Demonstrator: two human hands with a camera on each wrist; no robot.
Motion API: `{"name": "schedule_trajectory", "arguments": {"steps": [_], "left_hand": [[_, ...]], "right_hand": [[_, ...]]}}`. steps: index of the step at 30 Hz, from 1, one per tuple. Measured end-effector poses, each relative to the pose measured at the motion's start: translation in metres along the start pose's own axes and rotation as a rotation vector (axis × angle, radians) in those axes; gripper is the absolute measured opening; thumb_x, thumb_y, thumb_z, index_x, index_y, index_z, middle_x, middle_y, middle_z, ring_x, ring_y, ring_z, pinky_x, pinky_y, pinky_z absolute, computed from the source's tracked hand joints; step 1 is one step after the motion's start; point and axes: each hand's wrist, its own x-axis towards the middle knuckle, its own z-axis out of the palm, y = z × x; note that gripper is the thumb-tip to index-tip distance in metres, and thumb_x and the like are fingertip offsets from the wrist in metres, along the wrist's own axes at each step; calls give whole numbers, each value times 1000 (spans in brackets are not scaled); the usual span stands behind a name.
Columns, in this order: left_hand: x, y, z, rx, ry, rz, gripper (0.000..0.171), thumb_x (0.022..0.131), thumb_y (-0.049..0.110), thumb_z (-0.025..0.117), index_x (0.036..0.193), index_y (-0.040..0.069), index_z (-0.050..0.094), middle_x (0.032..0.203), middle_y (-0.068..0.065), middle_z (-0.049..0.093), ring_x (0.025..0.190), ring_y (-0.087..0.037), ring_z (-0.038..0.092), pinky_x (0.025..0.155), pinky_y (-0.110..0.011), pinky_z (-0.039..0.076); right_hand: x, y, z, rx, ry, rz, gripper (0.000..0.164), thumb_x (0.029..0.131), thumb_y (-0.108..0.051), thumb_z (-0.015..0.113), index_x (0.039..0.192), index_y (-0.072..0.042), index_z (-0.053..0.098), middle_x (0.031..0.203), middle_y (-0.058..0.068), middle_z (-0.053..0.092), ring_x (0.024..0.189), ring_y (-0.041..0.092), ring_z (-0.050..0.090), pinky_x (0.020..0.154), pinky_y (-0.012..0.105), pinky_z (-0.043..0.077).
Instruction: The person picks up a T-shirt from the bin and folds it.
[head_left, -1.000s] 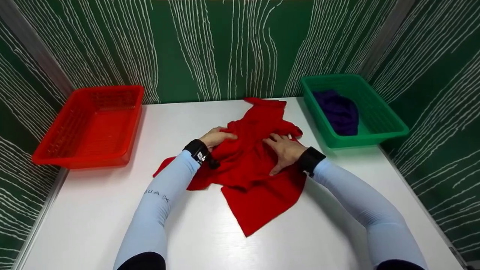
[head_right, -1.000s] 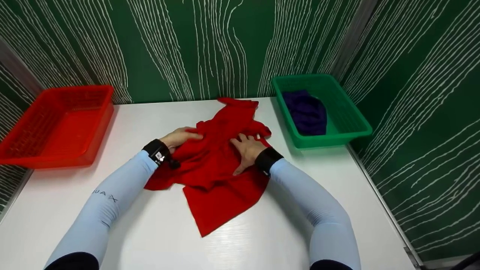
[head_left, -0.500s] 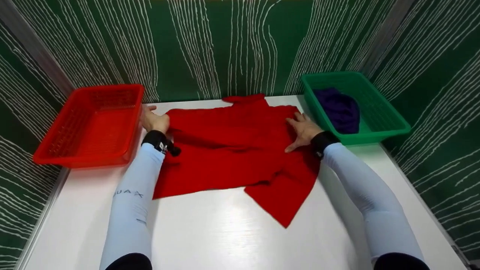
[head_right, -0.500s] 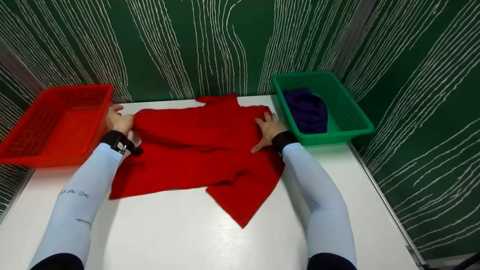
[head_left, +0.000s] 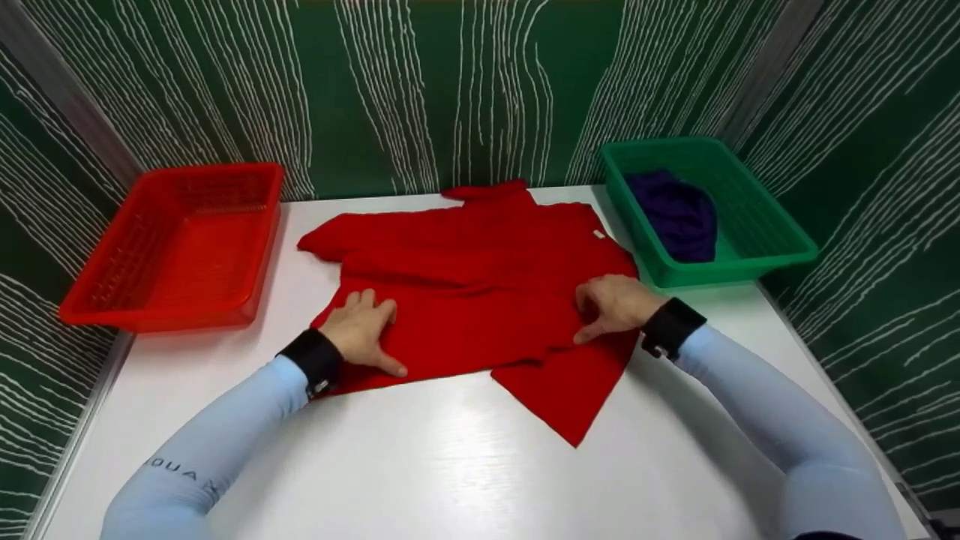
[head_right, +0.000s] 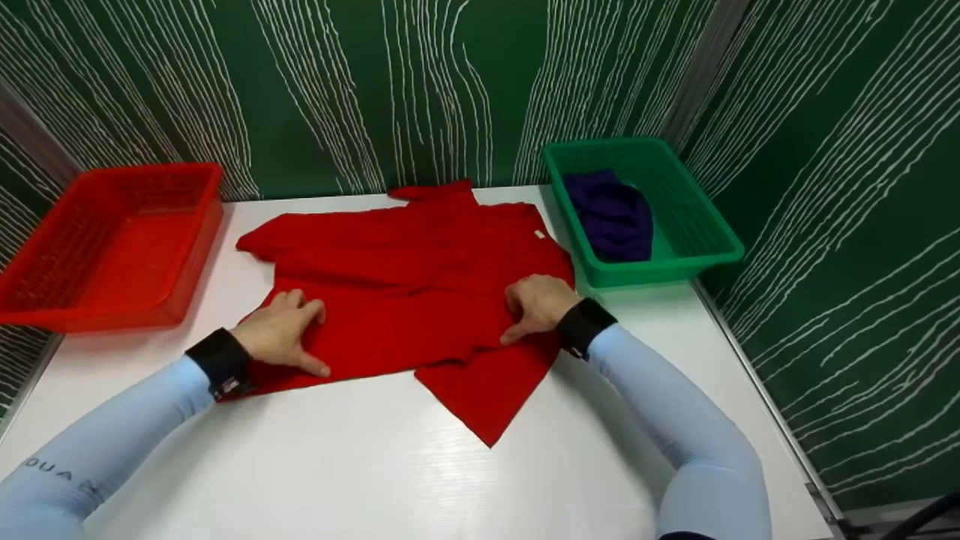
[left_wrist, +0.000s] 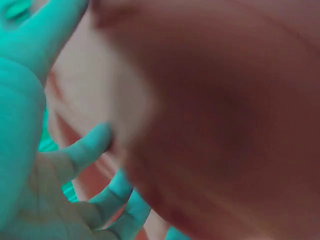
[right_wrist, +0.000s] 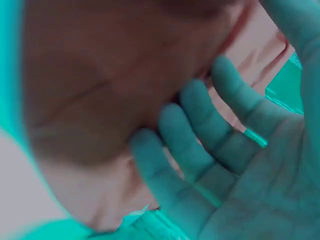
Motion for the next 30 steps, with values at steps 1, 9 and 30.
{"name": "schedule_trajectory", "arguments": {"steps": [1, 9, 30], "left_hand": [[-5, 0, 1, 29, 4, -8, 92, 67, 70, 96, 128, 13, 57, 119, -16, 52, 116, -37, 49, 80, -45, 53], [-39, 4, 17, 51, 73, 100, 67, 71, 48, 98, 115, 13, 62, 109, -10, 51, 104, -30, 49, 72, -39, 50], [-80, -17, 1, 213, 162, 13, 12, 79, 2, 81, 77, 7, 71, 73, -13, 70, 70, -36, 70, 60, -55, 61]], "right_hand": [[-4, 1, 2, -24, 34, -11, 51, 80, -48, 95, 105, -11, 73, 100, 9, 71, 93, 30, 67, 83, 47, 58], [-39, -37, 15, 14, 173, -203, 40, 85, -54, 90, 76, -22, 69, 66, -11, 61, 64, 11, 57, 58, 32, 48], [-63, -45, -3, -203, -237, 26, 31, 66, -24, 83, 54, -22, 55, 53, -10, 42, 58, 14, 43, 49, 30, 36]]}}
